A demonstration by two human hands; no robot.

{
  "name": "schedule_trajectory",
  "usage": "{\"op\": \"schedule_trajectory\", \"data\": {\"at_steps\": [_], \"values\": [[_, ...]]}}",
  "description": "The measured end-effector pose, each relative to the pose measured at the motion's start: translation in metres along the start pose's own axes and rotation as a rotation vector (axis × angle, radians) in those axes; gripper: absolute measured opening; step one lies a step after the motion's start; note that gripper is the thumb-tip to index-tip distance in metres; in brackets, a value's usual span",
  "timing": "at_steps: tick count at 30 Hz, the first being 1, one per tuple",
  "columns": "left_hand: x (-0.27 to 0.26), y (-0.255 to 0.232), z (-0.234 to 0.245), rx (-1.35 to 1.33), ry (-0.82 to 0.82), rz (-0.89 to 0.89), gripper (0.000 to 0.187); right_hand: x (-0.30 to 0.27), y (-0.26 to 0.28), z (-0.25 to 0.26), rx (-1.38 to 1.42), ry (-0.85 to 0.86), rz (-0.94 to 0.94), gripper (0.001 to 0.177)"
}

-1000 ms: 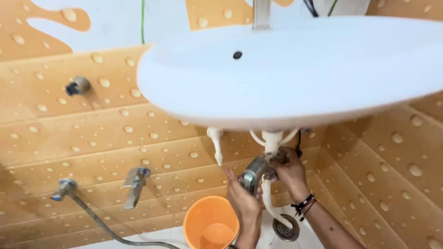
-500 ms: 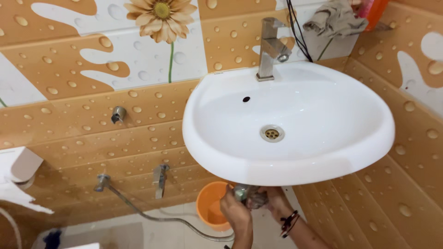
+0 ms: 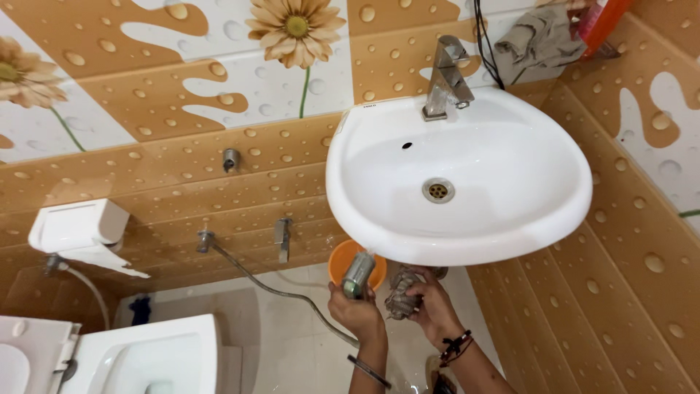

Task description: The person scrubs a metal cup with a cloth under running water, then wipes the sink faucet and basin with the same cloth. The person rinses the cloth and continues wiping the sink surface.

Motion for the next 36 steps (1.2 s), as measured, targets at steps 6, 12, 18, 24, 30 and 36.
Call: {"op": "schedule_trajectory", "data": {"at_steps": [6, 12, 18, 24, 30, 36], "values": [[0.004, -0.041, -0.006, 0.929, -0.28, -0.534, 0.035, -0.023, 0.023, -0.015, -0.133, 0.073, 0.029, 0.053], [0.014, -0.051, -0.007, 1.362, -0.301, -0.807, 0.05, -0.055, 0.074, -0.025, -0.504, 0.149, 0.159, 0.047], [-0.005, -0.086, -0.038, 1.342, -0.27, -0.947, 0.042, -0.047, 0.149, -0.043, -0.298, 0.237, 0.354, 0.036], [-0.047, -0.104, -0.123, 1.386, -0.264, -1.202, 0.039, 0.006, 0.168, -0.052, 0.162, 0.313, -0.012, 0.027], [-0.071, -0.112, -0.19, 1.189, -0.167, -0.787, 0.04, 0.089, 0.198, -0.053, 0.141, 0.41, 0.03, 0.019], [-0.084, -0.119, -0.214, 1.083, -0.223, -0.522, 0.061, 0.131, 0.214, -0.032, -0.148, 0.316, 0.057, 0.022]]}}
Point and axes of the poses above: each hand's wrist, its own x-axis towards the middle knuckle, its own z-axis out of the back of the hand, y = z × x, the point moved 6 cm from there along x, towards the middle knuckle, and after that the axes turned 9 degrees about z, right-handed, at the moved point
